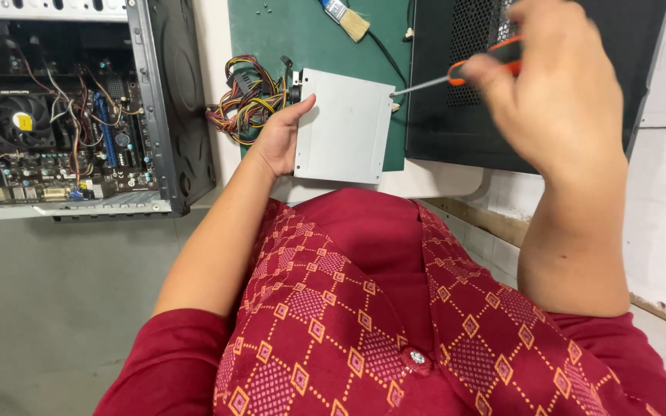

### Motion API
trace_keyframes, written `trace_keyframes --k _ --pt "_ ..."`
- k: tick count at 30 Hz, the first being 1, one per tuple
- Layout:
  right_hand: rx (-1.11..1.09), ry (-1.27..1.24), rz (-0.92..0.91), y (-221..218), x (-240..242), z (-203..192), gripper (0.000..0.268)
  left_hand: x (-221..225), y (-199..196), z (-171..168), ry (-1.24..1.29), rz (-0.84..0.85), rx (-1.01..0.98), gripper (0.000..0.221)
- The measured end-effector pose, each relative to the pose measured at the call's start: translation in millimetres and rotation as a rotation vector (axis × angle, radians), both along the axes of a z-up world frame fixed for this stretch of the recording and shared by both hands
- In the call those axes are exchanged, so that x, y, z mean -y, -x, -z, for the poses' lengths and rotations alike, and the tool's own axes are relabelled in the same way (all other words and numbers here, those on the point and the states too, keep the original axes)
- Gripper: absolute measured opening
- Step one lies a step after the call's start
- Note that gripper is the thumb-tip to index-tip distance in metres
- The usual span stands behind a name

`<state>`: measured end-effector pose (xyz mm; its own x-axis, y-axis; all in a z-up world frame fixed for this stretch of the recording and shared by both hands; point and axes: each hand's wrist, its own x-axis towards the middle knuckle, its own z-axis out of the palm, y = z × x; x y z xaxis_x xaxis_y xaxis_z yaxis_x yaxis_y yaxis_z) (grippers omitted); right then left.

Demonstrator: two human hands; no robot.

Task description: A person is seen removing and repositioning a power supply unit from a computer case using a screwdriver on a repair bench.

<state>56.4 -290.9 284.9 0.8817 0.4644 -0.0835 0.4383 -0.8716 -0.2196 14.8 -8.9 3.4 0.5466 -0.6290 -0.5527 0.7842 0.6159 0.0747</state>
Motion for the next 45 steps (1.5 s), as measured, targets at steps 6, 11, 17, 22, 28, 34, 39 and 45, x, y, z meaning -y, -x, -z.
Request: trace_keyframes --k 6,11,17,22,28,34,39,45 --pt "0.102 -0.029 -0.069 0 24 22 0.027 1 -7 -2 0.020 0.025 -0.005 0.050" --pt "0.020 -0.208 -0.215 -4 23 22 0.033 0 -11 -8 0.068 0.055 -0.016 0.052" --pt "0.078 -0.282 -0.404 -2 -1 11 0.039 5 -16 -15 0.008 0.000 -0.024 0.056" --pt "0.104 0.146 0.235 3 10 21 0.035 3 -15 -17 0.043 0.013 -0.054 0.072" --pt "-0.083 -0.340 -0.245 -7 11 20 0.032 0 -13 -22 0.124 0.026 -0.005 0.074" --pt "0.106 -0.176 -0.365 -7 -2 4 0.031 13 -12 -20 -0.122 0.018 -0.014 0.077" --pt "0.041 -0.053 0.130 5 6 8 0.029 16 -7 -20 -0.139 -0.010 -0.006 0.067" --pt "-0.094 -0.343 -0.117 8 16 10 0.022 16 -7 -14 -0.134 -0.029 0.020 0.062"
